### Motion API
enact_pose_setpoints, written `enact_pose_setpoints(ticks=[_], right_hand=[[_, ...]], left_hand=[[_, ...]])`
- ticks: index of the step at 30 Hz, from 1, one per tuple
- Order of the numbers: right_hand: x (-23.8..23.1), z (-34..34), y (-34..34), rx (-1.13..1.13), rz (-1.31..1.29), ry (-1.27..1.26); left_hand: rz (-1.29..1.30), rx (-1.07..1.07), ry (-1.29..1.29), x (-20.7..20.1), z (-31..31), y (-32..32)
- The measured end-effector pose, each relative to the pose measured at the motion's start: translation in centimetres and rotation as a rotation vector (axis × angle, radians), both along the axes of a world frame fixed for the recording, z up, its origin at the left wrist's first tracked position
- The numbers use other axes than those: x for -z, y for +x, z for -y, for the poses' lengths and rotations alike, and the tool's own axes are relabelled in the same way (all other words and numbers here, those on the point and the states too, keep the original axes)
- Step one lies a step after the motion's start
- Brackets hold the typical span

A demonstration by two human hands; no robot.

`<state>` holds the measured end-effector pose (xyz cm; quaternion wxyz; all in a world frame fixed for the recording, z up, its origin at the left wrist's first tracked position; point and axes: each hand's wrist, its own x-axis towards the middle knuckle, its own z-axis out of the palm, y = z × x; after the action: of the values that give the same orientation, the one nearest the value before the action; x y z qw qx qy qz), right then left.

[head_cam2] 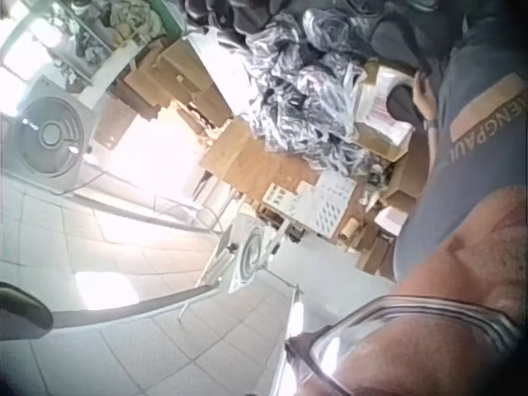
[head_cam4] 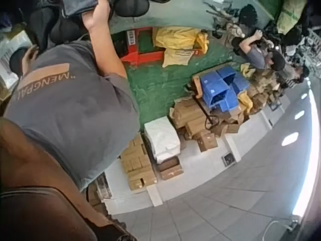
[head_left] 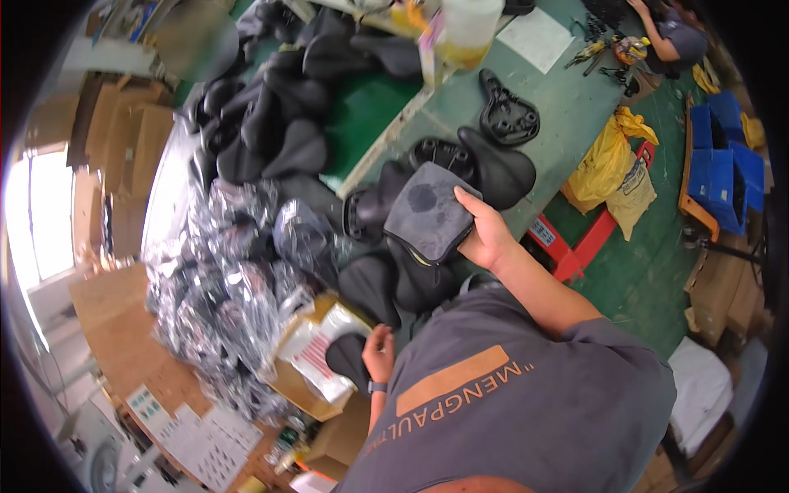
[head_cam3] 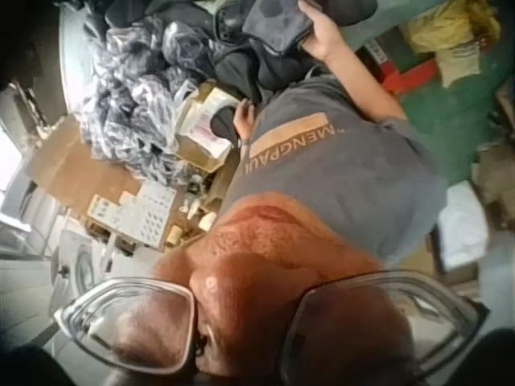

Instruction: Inspecting and wiping down bicycle seats before putting them in plastic bags.

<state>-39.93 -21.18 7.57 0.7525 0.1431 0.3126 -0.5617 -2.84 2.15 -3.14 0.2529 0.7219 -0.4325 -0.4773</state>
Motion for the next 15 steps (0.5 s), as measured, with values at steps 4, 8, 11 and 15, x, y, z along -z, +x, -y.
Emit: enact_pose_setpoints(ticks=[4,8,11,15], right_hand=[[-0.8,-1.8,4.8,-0.218,0.110,-0.112],[-2.8,-3.0,10.4,-0.303,0.069,-0.139],[-3.1,-5.2,13.3,-0.360,0.022,-0.166],[-2.8,-9.2,18.3,-0.407,-0.133,-0.168]], left_hand=[[0.168,-0.455,-0.077,2.0,-7.4,5.2],[0.550,-0.432,-0.044,3.3,-9.0,6.4],[0.592,-0.437,-0.021,1.3,-7.9,6.9],[0.773,-0.407,-0.034,0.6,-10.7,9.7]])
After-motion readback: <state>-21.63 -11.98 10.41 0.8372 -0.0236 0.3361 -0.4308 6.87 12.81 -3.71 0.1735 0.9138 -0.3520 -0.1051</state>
